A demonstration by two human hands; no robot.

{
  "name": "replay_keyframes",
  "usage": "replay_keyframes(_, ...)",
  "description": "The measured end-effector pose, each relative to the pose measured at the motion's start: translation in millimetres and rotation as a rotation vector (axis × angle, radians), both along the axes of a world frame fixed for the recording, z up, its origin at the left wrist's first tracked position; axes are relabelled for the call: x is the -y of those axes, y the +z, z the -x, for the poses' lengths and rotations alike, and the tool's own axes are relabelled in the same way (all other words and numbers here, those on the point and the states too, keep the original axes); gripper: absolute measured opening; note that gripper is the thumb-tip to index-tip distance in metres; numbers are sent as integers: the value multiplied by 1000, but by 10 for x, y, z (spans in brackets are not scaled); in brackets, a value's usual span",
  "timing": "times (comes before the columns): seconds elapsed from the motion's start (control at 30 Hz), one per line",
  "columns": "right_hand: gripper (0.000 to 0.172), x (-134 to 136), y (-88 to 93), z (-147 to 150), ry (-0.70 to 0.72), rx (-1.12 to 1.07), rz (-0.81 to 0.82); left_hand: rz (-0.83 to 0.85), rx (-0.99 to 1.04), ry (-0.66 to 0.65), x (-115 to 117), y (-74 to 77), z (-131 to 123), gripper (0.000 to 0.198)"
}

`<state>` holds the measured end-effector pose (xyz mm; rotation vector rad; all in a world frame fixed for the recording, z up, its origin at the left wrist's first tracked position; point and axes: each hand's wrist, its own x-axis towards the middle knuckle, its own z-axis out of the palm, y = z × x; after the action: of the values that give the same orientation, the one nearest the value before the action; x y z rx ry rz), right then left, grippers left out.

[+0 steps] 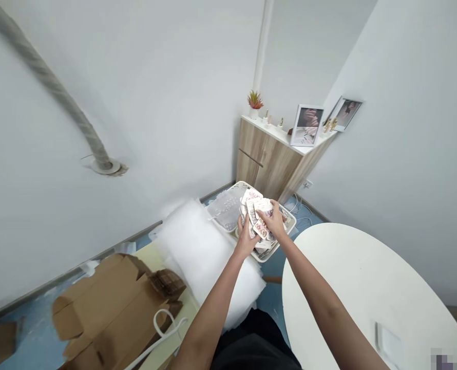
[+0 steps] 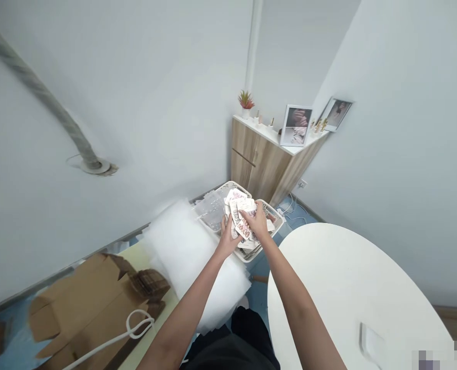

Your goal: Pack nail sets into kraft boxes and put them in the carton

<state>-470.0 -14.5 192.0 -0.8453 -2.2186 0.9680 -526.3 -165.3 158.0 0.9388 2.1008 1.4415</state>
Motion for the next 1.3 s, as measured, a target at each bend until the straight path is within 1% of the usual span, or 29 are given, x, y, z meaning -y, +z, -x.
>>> replay_keyframes(0.07,70,-255,-266,-155,-21,58,15,116,-18,-71,-232,-156,-21,93)
replay_keyframes(0.13,70,-430,-543,-258,-30,177,13,261,-70,-114,-329,-310,4,88)
replay_keyframes(0.2,69,-556,-785,-328,-89,281,0,347,-150,-123,-319,-432,41,74)
replay_keyframes(0.27,64,-649,-952,-383,-127,312,-36,330,-239,-103,-236,-497,60,56)
replay_keyframes(0.33,57,-703,-1034,-426,-123,296,-93,250,-317,-67,-105,-501,44,45)
replay_keyframes(0.4,52,-695,-1047,-443,-116,262,-153,174,-363,-33,70,-465,1,38)
replay_keyframes(0.47,51,-597,-1017,-403,-122,224,-212,121,-371,-15,295,-413,-50,34)
replay_keyframes(0.5,51,-506,-994,-352,-112,205,-241,101,-365,-6,427,-387,-74,33)
replay_keyframes(0.57,50,-233,-943,-184,-42,158,-281,73,-340,30,725,-335,-109,31)
replay_keyframes(0.63,50,155,-888,52,65,108,-296,61,-308,88,1056,-278,-121,30)
replay_keyframes(0.73,48,887,-790,426,255,47,-283,53,-268,199,1583,-162,-99,29)
replay_keyframes(0.8,47,1417,-703,616,389,16,-264,56,-261,291,1951,-68,-70,28)
replay_keyframes(0.9,46,2191,-533,743,589,-32,-243,117,-272,447,2553,57,-38,25)
replay_keyframes(0.97,44,2658,-416,731,717,-45,-254,235,-280,507,2993,94,-38,22)
replay_keyframes(1.03,40,3061,-333,672,881,-40,-298,433,-280,487,3432,81,-54,24)
replay_keyframes(1.1,35,3384,-315,596,1082,-9,-372,646,-260,424,3810,27,-76,42)
replay_keyframes(1.13,31,3512,-335,560,1188,20,-413,727,-243,389,3960,-9,-85,53)
replay_keyframes(1.2,27,3701,-421,507,1362,118,-476,822,-194,321,4169,-81,-91,71)
replay_keyframes(1.23,28,3765,-478,493,1415,182,-491,844,-165,289,4233,-113,-87,77)
replay_keyframes(1.3,41,3841,-589,493,1458,313,-493,865,-118,241,4310,-159,-68,85)
